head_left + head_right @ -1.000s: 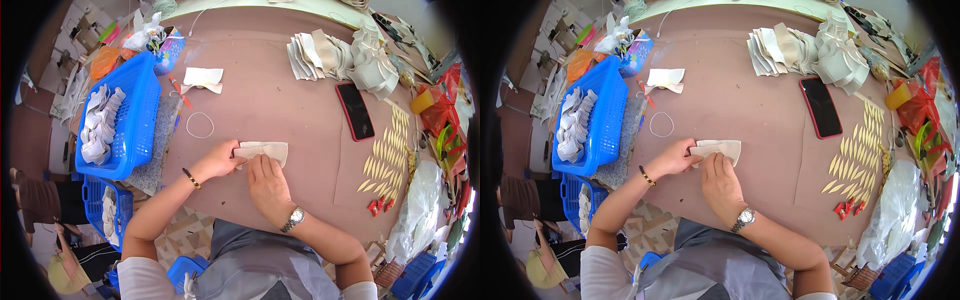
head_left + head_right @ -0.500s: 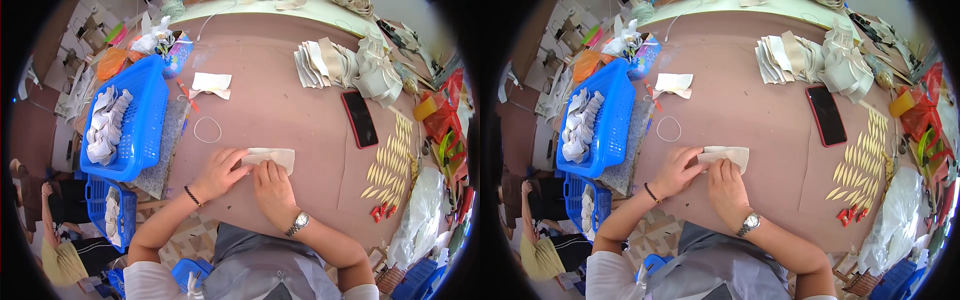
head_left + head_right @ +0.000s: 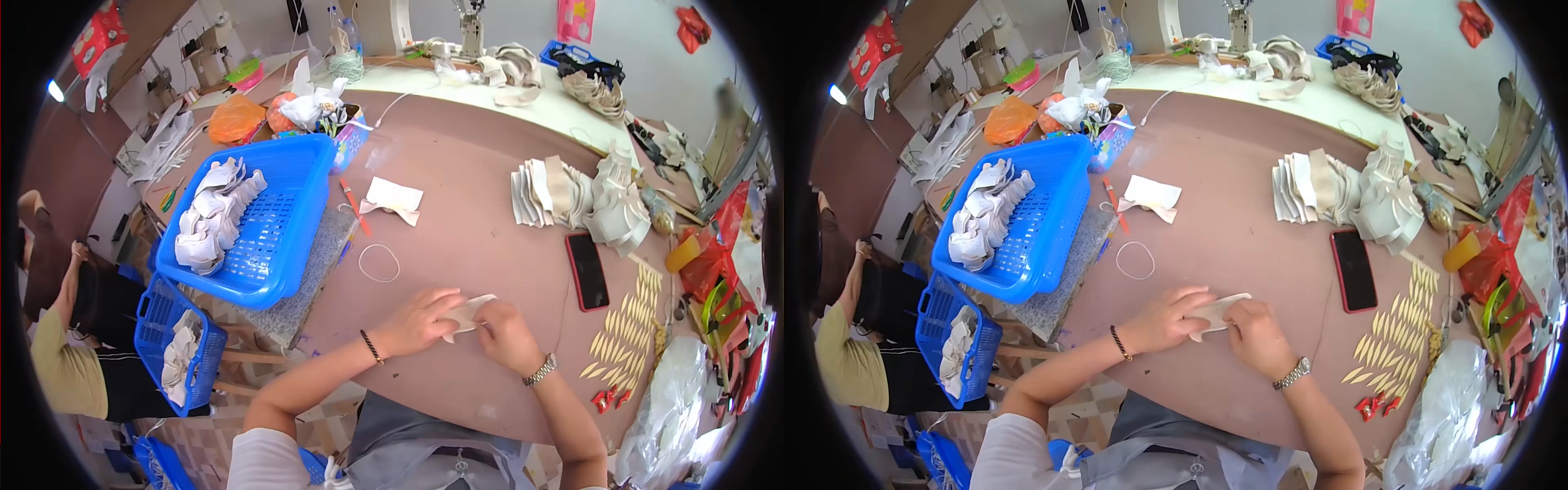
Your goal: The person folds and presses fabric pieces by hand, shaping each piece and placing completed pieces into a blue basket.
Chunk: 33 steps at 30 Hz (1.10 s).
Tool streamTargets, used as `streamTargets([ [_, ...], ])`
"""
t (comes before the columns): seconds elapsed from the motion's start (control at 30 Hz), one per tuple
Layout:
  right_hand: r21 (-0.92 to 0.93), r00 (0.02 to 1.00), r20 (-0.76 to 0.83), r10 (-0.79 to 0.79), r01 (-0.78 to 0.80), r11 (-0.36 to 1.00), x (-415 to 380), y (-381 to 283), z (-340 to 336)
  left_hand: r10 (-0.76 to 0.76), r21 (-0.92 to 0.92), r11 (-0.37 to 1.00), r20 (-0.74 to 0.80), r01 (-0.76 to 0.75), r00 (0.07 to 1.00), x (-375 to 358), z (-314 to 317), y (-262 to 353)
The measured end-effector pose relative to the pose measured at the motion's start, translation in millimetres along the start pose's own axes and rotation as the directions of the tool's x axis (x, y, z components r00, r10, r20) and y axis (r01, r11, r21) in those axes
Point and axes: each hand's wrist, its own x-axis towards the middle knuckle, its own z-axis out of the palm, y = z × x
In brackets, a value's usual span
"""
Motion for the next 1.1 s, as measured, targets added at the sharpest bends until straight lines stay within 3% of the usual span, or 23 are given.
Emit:
streamTargets([
  [0.1, -0.18, 0.999, 0.041, 0.032, -0.024, 0.983, 4, 12, -22, 0.019, -0.127, 0.992, -0.006, -0.02, 1.0, 3, 9, 13],
  [0.17, -0.055, 0.956, 0.268, 0.122, -0.111, 0.992, 4, 14, -31, 0.003, -0.223, 0.975, 0.014, 0.0, 1.0, -2, 13, 22],
  [0.2, -0.059, 0.955, 0.268, 0.129, -0.117, 0.991, 4, 12, -32, 0.004, -0.281, 0.96, 0.018, 0.001, 1.0, -7, 15, 24],
  [0.27, -0.063, 0.92, 0.391, -0.006, 0.034, 0.997, 2, 4, -30, 0.009, -0.356, 0.934, 0.026, 0.001, 1.0, -14, 20, 28],
  [0.37, -0.055, 0.934, 0.356, -0.007, 0.028, 0.998, 5, 8, -24, 0.018, -0.366, 0.93, 0.123, 0.028, 0.992, -22, 24, 25],
  [0.43, -0.05, 0.926, 0.375, 0.029, -0.01, 0.999, 10, 16, -23, -0.135, -0.45, 0.877, 0.102, 0.167, 0.986, -28, 26, 17],
  [0.63, -0.156, 0.925, 0.372, 0.071, -0.013, 0.988, 19, 10, -14, -0.252, -0.49, 0.824, 0.135, 0.285, 0.958, -35, 22, 25],
  [0.87, -0.168, 0.968, 0.244, 0.051, -0.01, 0.986, 16, 17, -1, -0.217, -0.469, 0.85, 0.101, 0.239, 0.971, -32, 28, 21],
  [1.0, -0.205, 0.966, 0.247, 0.081, -0.03, 0.978, 16, 17, -3, -0.192, -0.454, 0.863, 0.108, 0.22, 0.975, -24, 22, 21],
  [1.07, 0.07, 0.929, 0.324, 0.177, -0.21, 0.975, 18, 28, -7, -0.185, -0.422, 0.879, 0.123, 0.221, 0.975, -19, 18, 21],
  [1.1, 0.063, 0.935, 0.311, 0.173, -0.201, 0.978, 16, 27, -12, -0.206, -0.451, 0.861, 0.113, 0.235, 0.972, -17, 16, 22],
])
